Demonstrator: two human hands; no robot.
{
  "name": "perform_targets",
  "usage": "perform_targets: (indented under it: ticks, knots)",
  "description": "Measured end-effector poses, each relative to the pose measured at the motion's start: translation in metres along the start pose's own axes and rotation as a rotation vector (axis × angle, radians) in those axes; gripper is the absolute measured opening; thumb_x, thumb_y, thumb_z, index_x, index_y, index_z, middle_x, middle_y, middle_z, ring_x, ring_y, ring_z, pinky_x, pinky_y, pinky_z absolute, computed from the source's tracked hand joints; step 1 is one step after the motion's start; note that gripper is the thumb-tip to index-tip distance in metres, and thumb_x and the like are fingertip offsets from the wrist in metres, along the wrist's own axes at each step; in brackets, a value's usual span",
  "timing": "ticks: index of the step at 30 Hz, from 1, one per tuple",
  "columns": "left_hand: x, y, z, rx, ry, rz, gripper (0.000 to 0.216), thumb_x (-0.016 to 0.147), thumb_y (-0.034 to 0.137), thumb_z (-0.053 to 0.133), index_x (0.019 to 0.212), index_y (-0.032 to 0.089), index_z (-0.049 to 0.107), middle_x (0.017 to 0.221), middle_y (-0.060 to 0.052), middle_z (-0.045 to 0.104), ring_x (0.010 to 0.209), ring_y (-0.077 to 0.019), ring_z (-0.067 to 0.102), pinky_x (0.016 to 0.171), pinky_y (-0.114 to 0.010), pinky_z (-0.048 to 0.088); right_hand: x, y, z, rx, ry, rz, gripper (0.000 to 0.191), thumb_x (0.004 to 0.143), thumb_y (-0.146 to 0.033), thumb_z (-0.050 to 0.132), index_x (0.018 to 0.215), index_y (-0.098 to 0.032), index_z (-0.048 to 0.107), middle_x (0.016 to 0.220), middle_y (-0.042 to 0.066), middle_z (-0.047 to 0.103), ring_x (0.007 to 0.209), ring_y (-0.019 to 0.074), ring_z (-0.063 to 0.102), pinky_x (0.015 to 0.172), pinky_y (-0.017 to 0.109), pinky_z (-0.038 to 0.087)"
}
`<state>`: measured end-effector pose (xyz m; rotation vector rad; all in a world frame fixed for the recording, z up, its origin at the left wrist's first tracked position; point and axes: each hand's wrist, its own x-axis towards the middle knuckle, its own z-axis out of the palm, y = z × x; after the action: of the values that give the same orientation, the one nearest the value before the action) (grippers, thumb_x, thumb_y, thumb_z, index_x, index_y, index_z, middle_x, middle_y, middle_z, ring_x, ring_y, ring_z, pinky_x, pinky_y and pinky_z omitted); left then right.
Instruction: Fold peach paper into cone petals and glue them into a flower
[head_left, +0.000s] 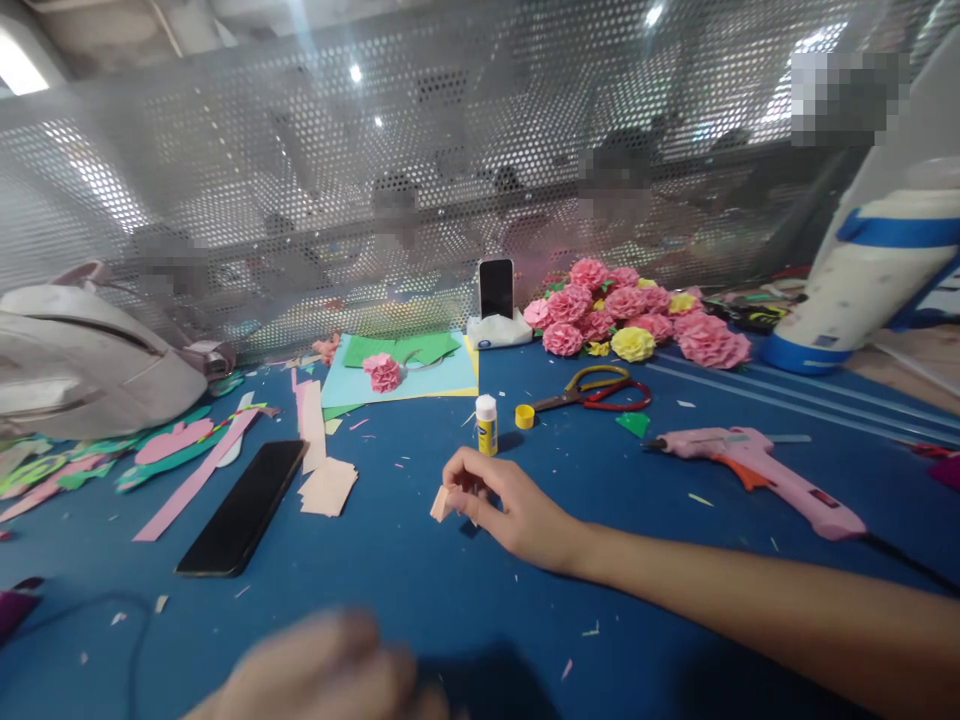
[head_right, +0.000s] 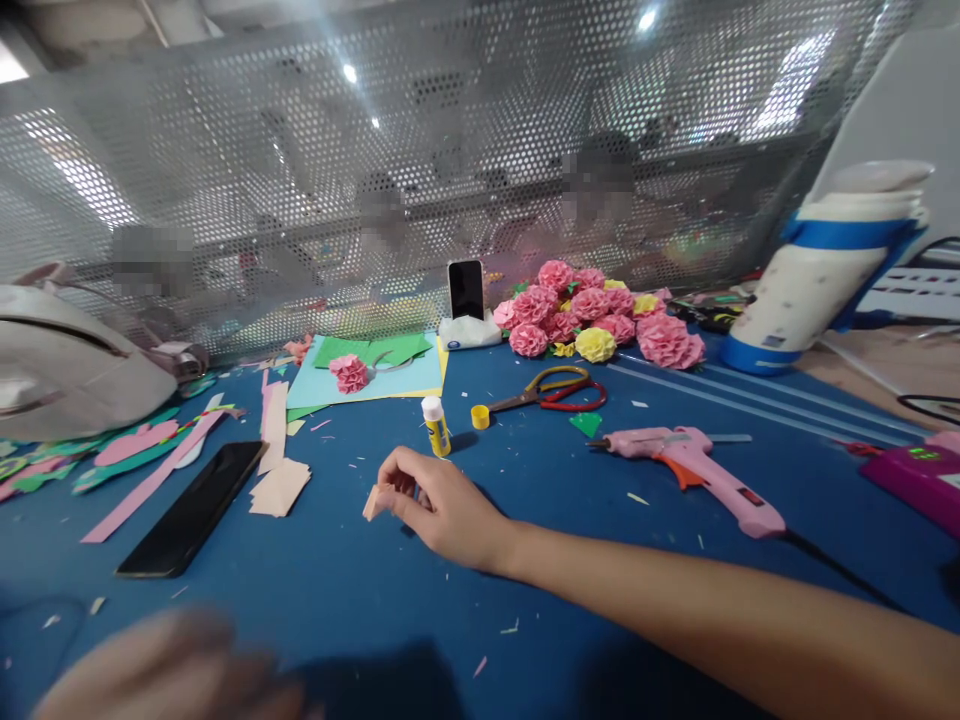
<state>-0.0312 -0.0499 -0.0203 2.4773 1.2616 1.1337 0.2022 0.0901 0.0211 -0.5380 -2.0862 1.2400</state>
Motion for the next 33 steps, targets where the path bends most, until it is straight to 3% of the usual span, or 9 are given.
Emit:
perform_targets:
  ticks: [3, 4, 8, 12, 15, 18, 29, 33]
  knots:
    - [0.068, -0.01, -0.007, -0.068, -0.037, -0.171, 0.02, 0.095, 0.028, 0.051, 0.087, 0.029, 0.069, 0.072, -0.001, 0.068, 0.066, -0.0201, 0.062, 0.064, -0.033, 0.05, 0.0, 0.002, 0.0, 0.004, 0.033, 0.003, 0.018, 0.099, -0.035, 0.049, 0.09, -0.02, 0.049, 0.089, 0.002, 0.07, 0.072, 0.0127, 0.058, 0.061, 0.024, 0.042]
    - [0.087, -0.014, -0.007, -0.13, -0.044, -0.304, 0.025, 0.097, 0.028, 0.047, 0.082, 0.024, 0.067, 0.065, 0.0, 0.065, 0.06, -0.0176, 0.06, 0.061, -0.031, 0.048, 0.0, 0.003, 0.0, -0.002, 0.045, 0.004, 0.019, 0.099, -0.036, 0.05, 0.091, -0.02, 0.049, 0.088, 0.002, 0.069, 0.072, 0.013, 0.058, 0.061, 0.024, 0.042]
    - [0.124, -0.031, 0.008, -0.483, -0.053, -0.54, 0.033, 0.097, 0.037, 0.042, 0.078, 0.017, 0.06, 0.057, 0.001, 0.056, 0.051, -0.0129, 0.051, 0.054, -0.024, 0.041, 0.001, 0.005, -0.001, -0.038, 0.098, 0.009, 0.018, 0.098, -0.036, 0.05, 0.092, -0.02, 0.051, 0.084, 0.001, 0.064, 0.07, 0.0124, 0.056, 0.06, 0.024, 0.042]
    - [0.12, -0.035, 0.025, -0.549, -0.078, -0.517, 0.031, 0.097, 0.037, 0.043, 0.081, 0.016, 0.06, 0.061, 0.001, 0.056, 0.053, -0.0114, 0.048, 0.054, -0.023, 0.039, 0.003, 0.005, -0.001, -0.049, 0.159, 0.014, 0.017, 0.098, -0.035, 0.05, 0.09, -0.02, 0.051, 0.081, 0.0, 0.061, 0.067, 0.0116, 0.054, 0.06, 0.024, 0.041]
    - [0.116, -0.032, 0.03, -0.607, -0.021, -0.458, 0.015, 0.093, 0.029, 0.05, 0.089, 0.017, 0.058, 0.076, 0.001, 0.057, 0.064, -0.0114, 0.052, 0.06, -0.022, 0.041, 0.003, 0.006, -0.001, -0.031, 0.17, 0.027, 0.018, 0.098, -0.035, 0.049, 0.09, -0.02, 0.05, 0.081, 0.0, 0.061, 0.067, 0.0113, 0.054, 0.059, 0.024, 0.041]
    - [0.115, -0.032, 0.03, -0.657, 0.031, -0.435, 0.007, 0.089, 0.022, 0.053, 0.084, 0.018, 0.052, 0.077, 0.002, 0.054, 0.067, -0.0108, 0.051, 0.062, -0.021, 0.041, 0.003, 0.006, -0.001, -0.024, 0.165, 0.036, 0.018, 0.098, -0.036, 0.05, 0.091, -0.019, 0.051, 0.081, -0.001, 0.059, 0.065, 0.0103, 0.052, 0.058, 0.024, 0.041]
    - [0.109, -0.034, 0.025, -0.617, 0.029, -0.551, 0.021, 0.088, 0.025, 0.049, 0.068, 0.017, 0.049, 0.058, 0.005, 0.044, 0.055, -0.0096, 0.042, 0.056, -0.021, 0.034, 0.006, 0.007, -0.003, -0.023, 0.118, 0.08, 0.02, 0.098, -0.037, 0.049, 0.091, -0.019, 0.052, 0.082, 0.0, 0.059, 0.067, 0.0115, 0.052, 0.06, 0.024, 0.043]
    - [0.11, -0.028, 0.025, -0.652, -0.049, -0.524, 0.027, 0.094, 0.037, 0.048, 0.083, 0.015, 0.058, 0.064, 0.003, 0.051, 0.056, -0.0104, 0.046, 0.057, -0.021, 0.037, 0.007, 0.007, -0.003, -0.039, 0.114, 0.086, 0.022, 0.097, -0.039, 0.051, 0.089, -0.019, 0.053, 0.078, -0.001, 0.057, 0.066, 0.0115, 0.051, 0.058, 0.024, 0.04]
